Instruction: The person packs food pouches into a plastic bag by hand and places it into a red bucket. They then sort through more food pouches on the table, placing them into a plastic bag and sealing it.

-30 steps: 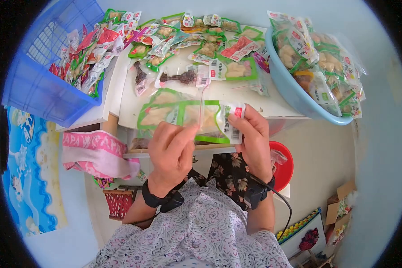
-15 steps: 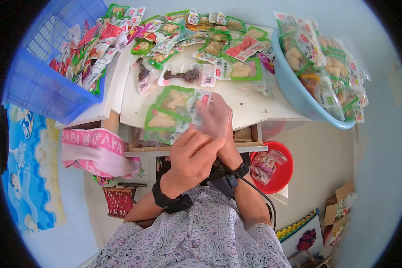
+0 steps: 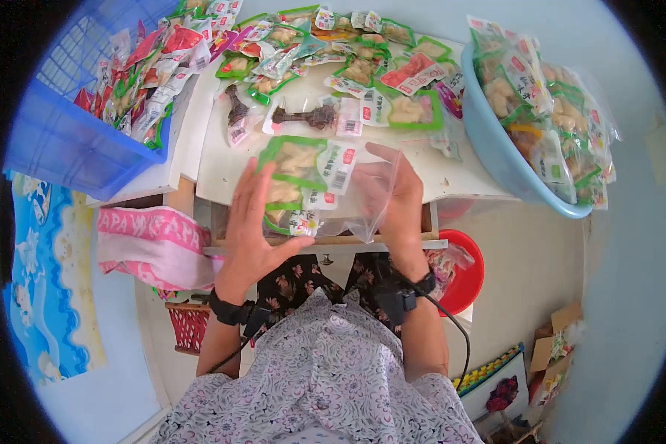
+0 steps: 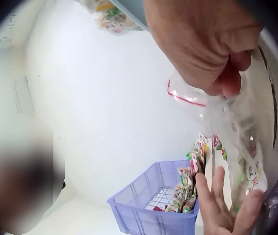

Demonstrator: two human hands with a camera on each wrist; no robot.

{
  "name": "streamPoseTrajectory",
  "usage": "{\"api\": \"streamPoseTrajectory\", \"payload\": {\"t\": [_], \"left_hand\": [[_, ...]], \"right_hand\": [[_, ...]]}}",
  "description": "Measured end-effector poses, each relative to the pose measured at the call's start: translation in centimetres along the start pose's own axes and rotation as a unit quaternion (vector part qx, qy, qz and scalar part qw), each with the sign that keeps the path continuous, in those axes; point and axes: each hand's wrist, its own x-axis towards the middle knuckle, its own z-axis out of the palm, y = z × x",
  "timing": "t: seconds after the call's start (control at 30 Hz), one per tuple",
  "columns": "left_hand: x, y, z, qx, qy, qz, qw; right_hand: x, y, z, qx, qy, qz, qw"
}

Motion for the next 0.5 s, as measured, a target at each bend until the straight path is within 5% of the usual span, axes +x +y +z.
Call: {"api": "streamPoseTrajectory", "payload": {"t": [0.13,0.5], "left_hand": [[-0.5,-1.5,1.5,0.007,-0.024,0.029,0.999],[0.7,-1.6,1.3,0.075,-0.046,0.067,0.994]], "right_hand": [[0.5,0.9,1.6,-0.245,0.016,-0.096,0.965],[2.7,1.2,2.1,-0.387,-0.024,-0.238,0.89]]}}
